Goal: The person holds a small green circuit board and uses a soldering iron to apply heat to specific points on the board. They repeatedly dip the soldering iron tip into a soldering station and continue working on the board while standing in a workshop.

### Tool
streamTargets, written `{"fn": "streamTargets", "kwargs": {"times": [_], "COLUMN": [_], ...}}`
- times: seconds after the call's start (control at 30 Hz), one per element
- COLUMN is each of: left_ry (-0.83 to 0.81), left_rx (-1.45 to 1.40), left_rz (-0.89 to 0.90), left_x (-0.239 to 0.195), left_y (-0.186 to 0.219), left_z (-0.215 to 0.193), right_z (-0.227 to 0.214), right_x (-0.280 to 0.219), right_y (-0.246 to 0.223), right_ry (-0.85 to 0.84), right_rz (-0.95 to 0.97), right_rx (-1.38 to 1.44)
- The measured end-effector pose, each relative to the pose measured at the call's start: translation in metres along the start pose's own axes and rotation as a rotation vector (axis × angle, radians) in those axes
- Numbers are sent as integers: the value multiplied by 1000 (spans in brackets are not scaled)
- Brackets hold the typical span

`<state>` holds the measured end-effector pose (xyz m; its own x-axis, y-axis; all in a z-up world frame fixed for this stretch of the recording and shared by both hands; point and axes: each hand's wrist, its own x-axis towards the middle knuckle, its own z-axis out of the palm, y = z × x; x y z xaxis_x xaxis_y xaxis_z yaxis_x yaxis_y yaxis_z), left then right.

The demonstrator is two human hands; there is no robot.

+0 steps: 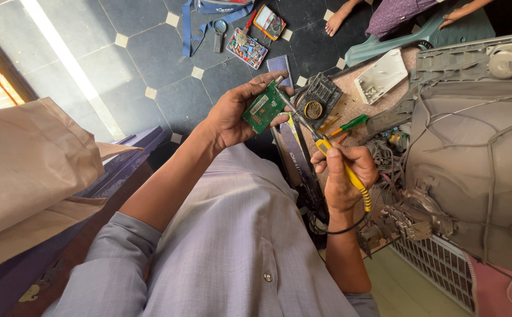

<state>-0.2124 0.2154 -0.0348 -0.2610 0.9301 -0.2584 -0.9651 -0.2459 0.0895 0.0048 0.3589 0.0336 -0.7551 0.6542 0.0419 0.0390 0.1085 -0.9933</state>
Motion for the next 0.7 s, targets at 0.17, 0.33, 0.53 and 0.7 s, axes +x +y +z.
{"fn": "streamTargets", "kwargs": {"times": [0.17, 0.33, 0.53, 0.7], "left_ry": [-1, -26, -45, -86], "left_rx": [-11, -28, -108, -102], "left_rz": [21, 28, 37, 57], "left_x": [2, 2, 2, 0], "left_y": [-2, -3, -5, -7], "left_z": [0, -1, -2, -8], "right_z": [2, 4, 6, 3], "right_x": [-4, -3, -1, -3], "right_y": [7, 7, -2, -1], "right_ry": [10, 5, 55, 162], "right_rz": [-22, -36, 80, 214], "right_rx": [-5, 5, 212, 508]}}
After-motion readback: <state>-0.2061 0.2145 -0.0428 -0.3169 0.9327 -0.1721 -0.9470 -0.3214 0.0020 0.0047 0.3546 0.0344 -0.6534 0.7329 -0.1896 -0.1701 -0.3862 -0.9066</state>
